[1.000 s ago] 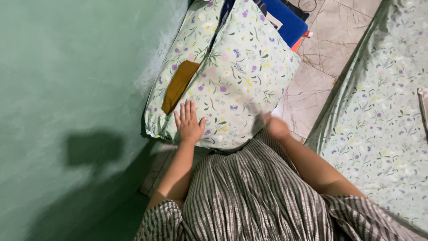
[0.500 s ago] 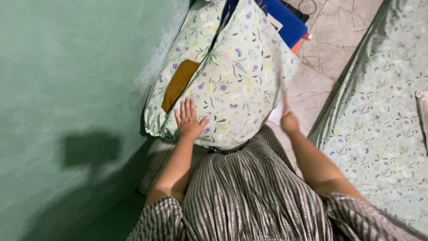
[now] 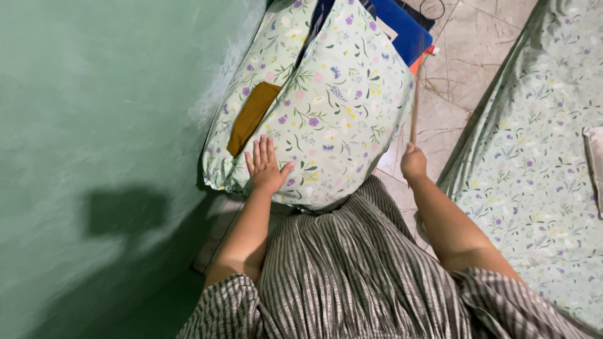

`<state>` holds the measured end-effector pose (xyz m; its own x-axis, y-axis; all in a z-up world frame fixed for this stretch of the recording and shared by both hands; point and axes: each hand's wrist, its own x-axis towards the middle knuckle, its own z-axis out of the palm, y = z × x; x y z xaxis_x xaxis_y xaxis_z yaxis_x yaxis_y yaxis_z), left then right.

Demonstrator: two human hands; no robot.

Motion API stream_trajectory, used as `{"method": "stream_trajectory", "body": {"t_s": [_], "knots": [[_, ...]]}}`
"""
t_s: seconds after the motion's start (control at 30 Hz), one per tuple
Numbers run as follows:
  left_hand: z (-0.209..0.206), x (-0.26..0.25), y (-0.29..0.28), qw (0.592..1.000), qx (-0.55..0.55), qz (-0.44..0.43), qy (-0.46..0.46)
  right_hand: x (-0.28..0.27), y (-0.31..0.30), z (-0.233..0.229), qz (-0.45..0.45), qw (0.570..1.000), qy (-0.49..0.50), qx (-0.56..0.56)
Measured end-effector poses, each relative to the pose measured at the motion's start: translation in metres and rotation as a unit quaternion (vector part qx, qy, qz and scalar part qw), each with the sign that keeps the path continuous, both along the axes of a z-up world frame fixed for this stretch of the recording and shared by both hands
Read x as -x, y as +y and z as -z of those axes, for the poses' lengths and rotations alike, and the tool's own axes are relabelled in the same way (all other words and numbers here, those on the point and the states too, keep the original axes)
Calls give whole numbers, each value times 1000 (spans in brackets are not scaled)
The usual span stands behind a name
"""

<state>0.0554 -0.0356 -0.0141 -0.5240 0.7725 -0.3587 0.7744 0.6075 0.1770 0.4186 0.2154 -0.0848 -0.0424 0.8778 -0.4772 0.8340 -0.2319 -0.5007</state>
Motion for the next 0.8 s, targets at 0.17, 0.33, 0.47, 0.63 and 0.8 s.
{"method": "stream_trajectory", "body": {"t_s": [0.17,0.33,0.47,0.63,0.8], "knots": [[1,0,2,1000,-5,-5,-7,19,-44,7,-265,961,-69,37],[3,1,1,1000,-5,-1,1,10,-16,5,-18,998,-17,51],[3,2,2,1000,-14,4,2,6,3,-13,127,981,125,70],[7,3,1,1000,-5,2,-12,29,-61,-4,-344,938,-27,41],[9,5,0,1000,-15,6,-9,6,-12,7,-30,998,-36,31]]}}
